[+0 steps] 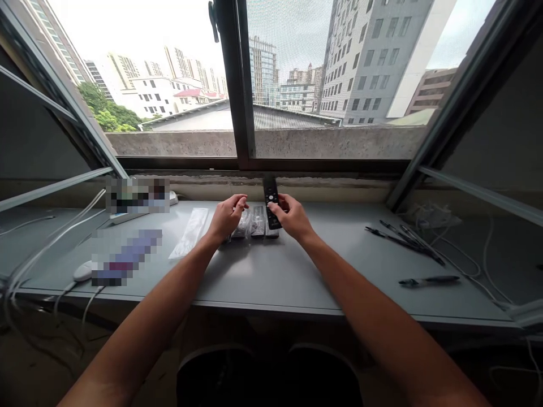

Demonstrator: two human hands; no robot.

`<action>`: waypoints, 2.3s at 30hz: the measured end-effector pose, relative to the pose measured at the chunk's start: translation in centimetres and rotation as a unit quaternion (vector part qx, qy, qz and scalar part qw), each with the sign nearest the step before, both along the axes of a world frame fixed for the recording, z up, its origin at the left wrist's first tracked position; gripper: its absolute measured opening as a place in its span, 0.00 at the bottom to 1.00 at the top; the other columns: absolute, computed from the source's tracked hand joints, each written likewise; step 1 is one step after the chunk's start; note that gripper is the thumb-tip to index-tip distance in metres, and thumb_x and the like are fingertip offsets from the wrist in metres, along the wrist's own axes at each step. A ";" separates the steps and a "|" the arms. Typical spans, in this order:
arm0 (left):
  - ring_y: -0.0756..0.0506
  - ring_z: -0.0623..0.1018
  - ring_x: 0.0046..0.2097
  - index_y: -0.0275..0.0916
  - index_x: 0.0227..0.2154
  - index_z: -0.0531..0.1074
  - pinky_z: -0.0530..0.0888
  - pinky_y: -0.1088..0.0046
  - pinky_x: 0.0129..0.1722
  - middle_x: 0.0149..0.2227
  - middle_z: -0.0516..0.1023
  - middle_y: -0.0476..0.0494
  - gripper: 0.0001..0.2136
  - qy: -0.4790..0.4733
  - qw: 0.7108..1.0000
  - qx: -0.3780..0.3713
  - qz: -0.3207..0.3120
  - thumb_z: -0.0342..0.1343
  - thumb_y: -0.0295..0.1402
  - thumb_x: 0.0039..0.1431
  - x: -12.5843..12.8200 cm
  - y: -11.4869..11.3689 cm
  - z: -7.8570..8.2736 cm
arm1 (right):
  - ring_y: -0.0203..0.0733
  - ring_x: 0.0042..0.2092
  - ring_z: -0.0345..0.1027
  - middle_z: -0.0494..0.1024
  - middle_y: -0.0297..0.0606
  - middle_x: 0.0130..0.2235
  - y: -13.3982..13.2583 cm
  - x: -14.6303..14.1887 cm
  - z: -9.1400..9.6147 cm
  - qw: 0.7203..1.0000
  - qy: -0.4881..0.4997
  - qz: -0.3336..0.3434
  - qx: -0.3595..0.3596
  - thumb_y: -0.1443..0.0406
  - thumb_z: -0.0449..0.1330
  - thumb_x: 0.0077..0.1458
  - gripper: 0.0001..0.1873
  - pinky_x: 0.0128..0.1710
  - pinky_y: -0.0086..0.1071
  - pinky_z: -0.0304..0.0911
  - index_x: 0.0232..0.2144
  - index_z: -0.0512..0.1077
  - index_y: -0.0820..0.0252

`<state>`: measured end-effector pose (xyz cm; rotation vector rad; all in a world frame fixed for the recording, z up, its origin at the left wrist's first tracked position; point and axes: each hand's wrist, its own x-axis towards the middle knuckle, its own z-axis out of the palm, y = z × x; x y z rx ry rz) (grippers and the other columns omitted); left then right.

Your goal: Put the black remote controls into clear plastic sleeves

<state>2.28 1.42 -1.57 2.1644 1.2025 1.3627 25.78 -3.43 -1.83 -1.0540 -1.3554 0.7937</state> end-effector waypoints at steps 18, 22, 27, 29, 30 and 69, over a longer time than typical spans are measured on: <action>0.36 0.84 0.46 0.40 0.54 0.83 0.77 0.57 0.55 0.45 0.87 0.37 0.15 0.105 0.994 0.023 0.002 0.56 0.36 0.72 0.0 0.1 -0.7 | 0.55 0.47 0.80 0.87 0.46 0.42 1.8 4.4 -1.2 0.901 -0.405 -0.069 -0.140 0.54 0.66 0.68 0.26 0.47 0.38 0.68 0.62 0.79 0.59; 0.36 0.84 0.46 0.40 0.52 0.84 0.77 0.57 0.54 0.46 0.87 0.36 0.14 0.116 0.993 0.023 0.003 0.56 0.36 0.72 0.0 0.1 -0.8 | 0.59 0.49 0.79 0.87 0.50 0.45 1.5 4.4 -1.2 0.879 -0.449 -0.085 -0.136 0.52 0.62 0.70 0.26 0.46 0.40 0.67 0.62 0.78 0.61; 0.35 0.84 0.47 0.40 0.50 0.84 0.77 0.57 0.54 0.46 0.87 0.36 0.13 0.128 0.992 0.022 0.001 0.56 0.36 0.72 0.1 0.2 -1.0 | 0.59 0.48 0.78 0.85 0.52 0.46 1.1 4.0 -1.2 0.861 -0.479 -0.113 -0.129 0.51 0.60 0.71 0.26 0.45 0.42 0.66 0.61 0.78 0.61; 0.35 0.84 0.48 0.41 0.48 0.84 0.77 0.57 0.54 0.46 0.87 0.36 0.13 0.128 0.992 0.022 -0.001 0.56 0.35 0.71 0.2 0.1 -1.0 | 0.57 0.48 0.77 0.84 0.51 0.47 0.9 4.0 -0.9 0.871 -0.471 -0.115 -0.077 0.52 0.63 0.70 0.22 0.47 0.42 0.67 0.55 0.81 0.60; 0.35 0.84 0.48 0.42 0.48 0.84 0.77 0.57 0.54 0.46 0.87 0.37 0.12 0.127 0.992 0.022 -0.003 0.56 0.35 0.71 0.2 0.1 -0.9 | 0.56 0.49 0.76 0.83 0.50 0.47 0.8 4.0 -0.8 0.879 -0.464 -0.102 -0.036 0.52 0.64 0.68 0.19 0.49 0.42 0.67 0.51 0.82 0.59; 0.39 0.85 0.51 0.43 0.53 0.85 0.77 0.62 0.56 0.50 0.88 0.41 0.16 0.128 0.990 0.041 -0.039 0.54 0.28 0.71 0.7 -0.7 -0.7 | 0.42 0.37 0.67 0.74 0.38 0.41 -0.9 1.7 1.1 0.950 -0.275 0.105 0.099 0.54 0.67 0.67 0.13 0.36 0.36 0.65 0.35 0.73 0.56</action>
